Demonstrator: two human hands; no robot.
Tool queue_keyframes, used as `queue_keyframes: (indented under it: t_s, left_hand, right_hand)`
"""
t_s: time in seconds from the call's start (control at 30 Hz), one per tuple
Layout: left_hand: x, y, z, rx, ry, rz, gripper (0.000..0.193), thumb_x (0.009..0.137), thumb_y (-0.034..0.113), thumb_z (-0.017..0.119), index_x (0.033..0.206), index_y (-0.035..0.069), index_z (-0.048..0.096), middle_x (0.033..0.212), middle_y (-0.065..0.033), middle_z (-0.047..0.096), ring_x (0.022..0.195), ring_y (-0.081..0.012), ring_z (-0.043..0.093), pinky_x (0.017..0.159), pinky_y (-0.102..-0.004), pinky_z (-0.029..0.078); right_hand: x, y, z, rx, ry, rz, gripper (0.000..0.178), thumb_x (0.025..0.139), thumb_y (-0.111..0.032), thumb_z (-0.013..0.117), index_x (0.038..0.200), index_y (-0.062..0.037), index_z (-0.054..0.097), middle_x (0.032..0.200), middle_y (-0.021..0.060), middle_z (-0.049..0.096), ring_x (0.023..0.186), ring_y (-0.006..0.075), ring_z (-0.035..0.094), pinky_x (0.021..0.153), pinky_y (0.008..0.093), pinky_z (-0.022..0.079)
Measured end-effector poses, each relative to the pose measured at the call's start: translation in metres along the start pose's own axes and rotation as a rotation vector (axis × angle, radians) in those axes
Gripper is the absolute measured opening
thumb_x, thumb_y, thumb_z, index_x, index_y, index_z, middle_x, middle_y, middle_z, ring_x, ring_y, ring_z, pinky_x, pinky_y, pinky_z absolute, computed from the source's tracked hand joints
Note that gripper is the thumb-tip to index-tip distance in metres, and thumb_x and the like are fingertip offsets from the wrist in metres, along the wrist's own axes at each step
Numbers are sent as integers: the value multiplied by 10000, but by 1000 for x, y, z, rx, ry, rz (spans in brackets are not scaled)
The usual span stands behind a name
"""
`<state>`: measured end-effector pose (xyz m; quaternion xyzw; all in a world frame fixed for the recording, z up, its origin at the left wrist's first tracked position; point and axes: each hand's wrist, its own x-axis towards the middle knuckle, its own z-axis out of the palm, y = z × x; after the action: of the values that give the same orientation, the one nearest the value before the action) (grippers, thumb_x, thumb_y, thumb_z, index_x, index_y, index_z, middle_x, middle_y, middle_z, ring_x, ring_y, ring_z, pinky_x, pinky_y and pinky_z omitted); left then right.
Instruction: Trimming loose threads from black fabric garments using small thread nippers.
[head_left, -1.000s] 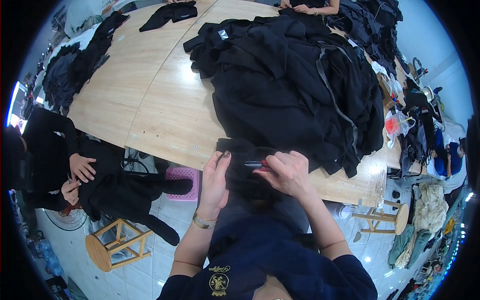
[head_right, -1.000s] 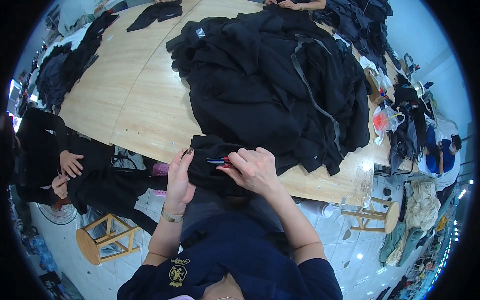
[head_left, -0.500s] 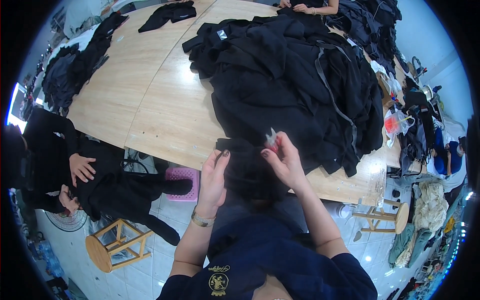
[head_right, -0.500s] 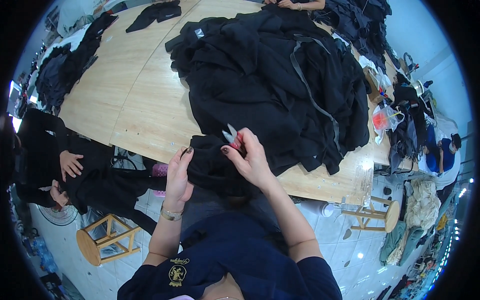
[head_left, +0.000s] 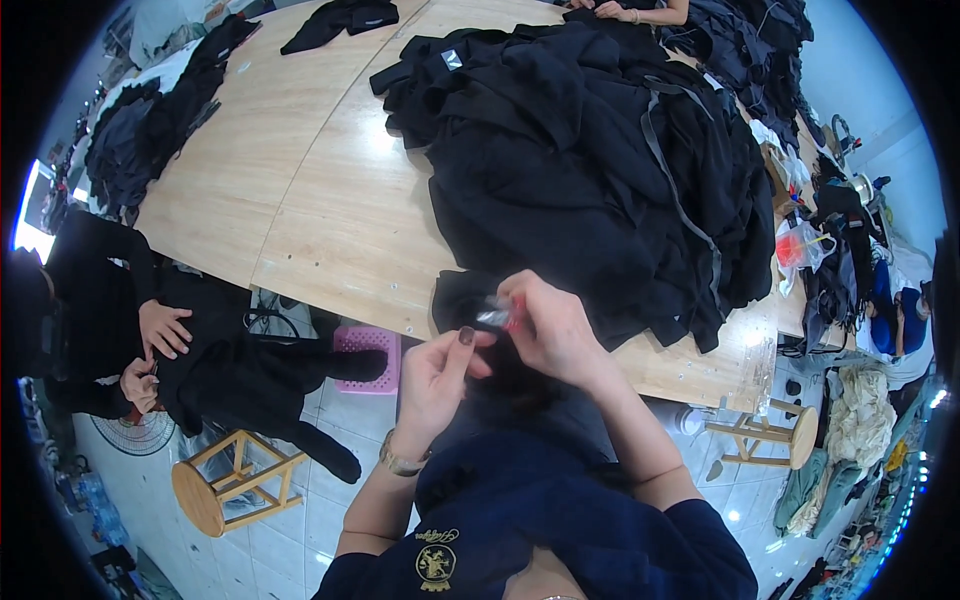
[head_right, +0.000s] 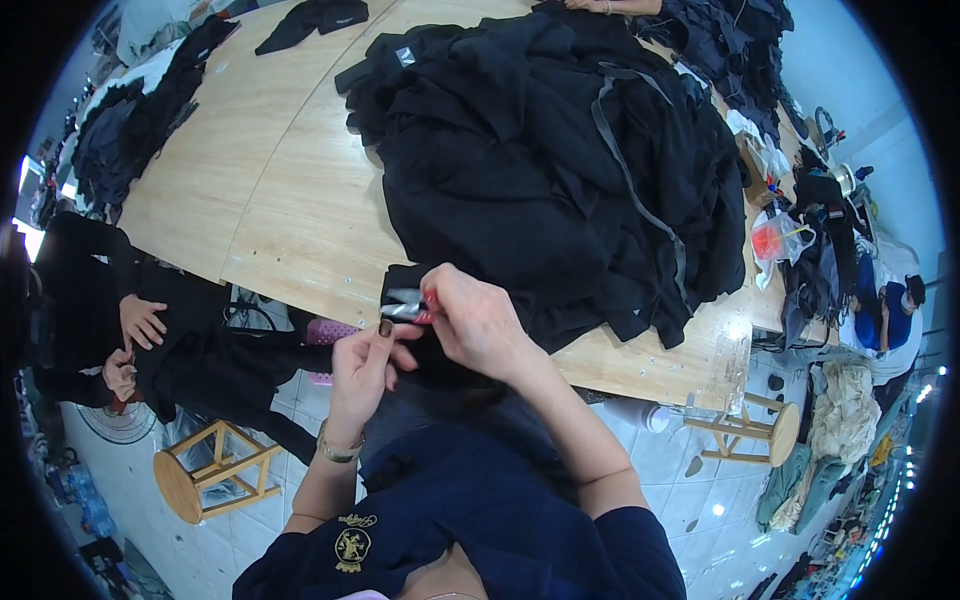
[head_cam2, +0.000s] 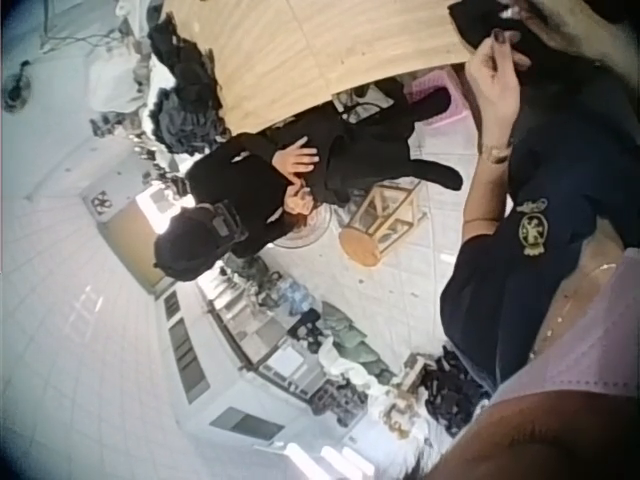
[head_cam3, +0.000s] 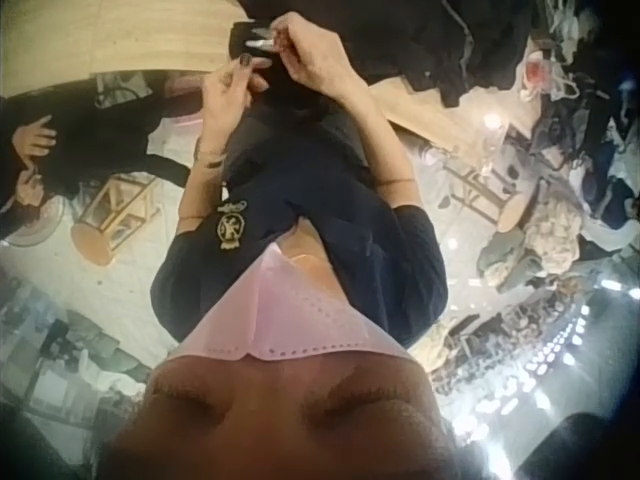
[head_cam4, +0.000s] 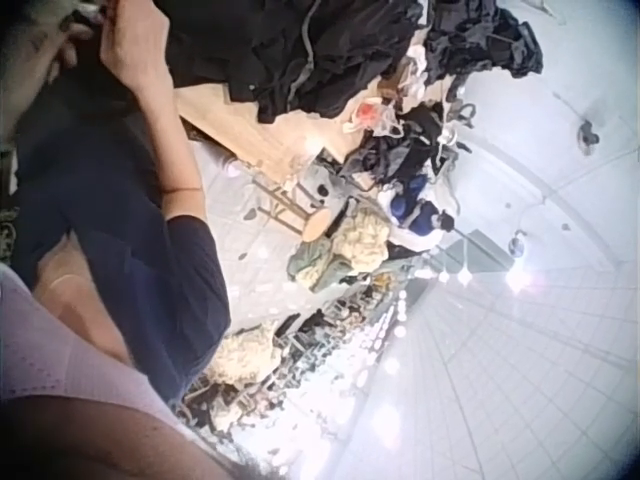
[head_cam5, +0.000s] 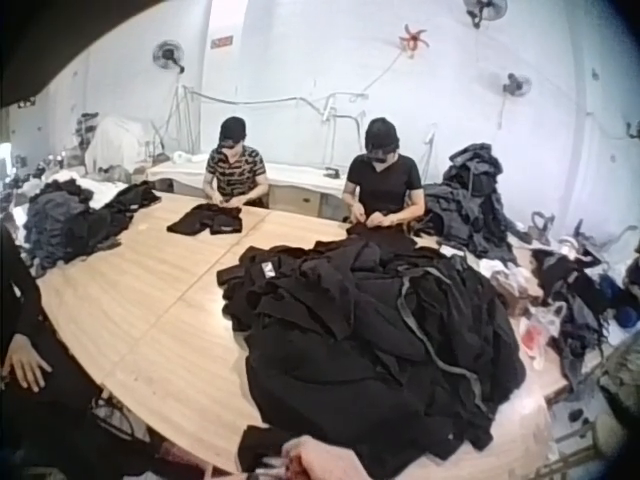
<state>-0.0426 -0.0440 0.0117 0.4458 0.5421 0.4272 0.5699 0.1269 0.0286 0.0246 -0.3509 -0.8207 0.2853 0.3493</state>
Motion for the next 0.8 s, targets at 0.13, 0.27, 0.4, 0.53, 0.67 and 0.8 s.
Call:
queue_keyframes:
  t_s: [0.13, 0.27, 0.4, 0.53, 0.67, 0.8]
  left_hand:
    - [4, -3, 10, -753, 43, -143, 303, 965, 288, 472, 895, 11, 573, 792, -59, 621, 633, -99, 601, 526, -215, 494]
    - [11, -21, 9, -840, 37, -176, 219, 926, 220, 547, 812, 37, 586, 755, -60, 628, 572, -88, 549, 460, -204, 385]
    - [10, -20, 11, -941, 125, -214, 154, 902, 111, 535, 831, -3, 611, 846, -96, 646, 702, -139, 608, 600, -238, 475]
    - [8, -28, 12, -1059, 54, -75, 181, 915, 75, 466, 914, -52, 595, 975, -150, 639, 975, -248, 612, 887, -334, 491]
    - [8, -26, 15, -1145, 33, -67, 216, 924, 72, 436, 1005, -69, 578, 1048, -180, 623, 1068, -281, 580, 1004, -378, 430]
    - [7, -27, 17, -1131, 25, -48, 228, 932, 83, 422, 1004, -69, 577, 1067, -183, 616, 1070, -271, 580, 1008, -369, 421]
  right_hand:
    - [-9, -13, 9, -168, -12, -341, 229, 625, 10, 606, 791, -54, 461, 848, 93, 568, 666, 246, 556, 555, 332, 441]
    - [-29, -9, 20, -173, -16, -385, 272, 578, 36, 608, 781, -56, 451, 863, 97, 579, 607, 234, 532, 517, 328, 422]
    - [-51, 0, 27, 72, 38, -87, 277, 646, 46, 658, 825, -43, 466, 845, 88, 565, 598, 199, 519, 525, 290, 407]
    - [-53, -1, 18, 203, 36, 320, 239, 802, -145, 665, 833, -25, 461, 694, 74, 513, 550, 197, 493, 521, 287, 397]
    - [-54, 4, 18, 30, 22, 331, 297, 845, -271, 635, 824, -30, 463, 608, 108, 499, 525, 267, 526, 511, 344, 413]
    - [-53, 2, 22, 21, 65, 352, 268, 836, -239, 650, 852, -24, 490, 631, 125, 555, 570, 297, 588, 512, 344, 432]
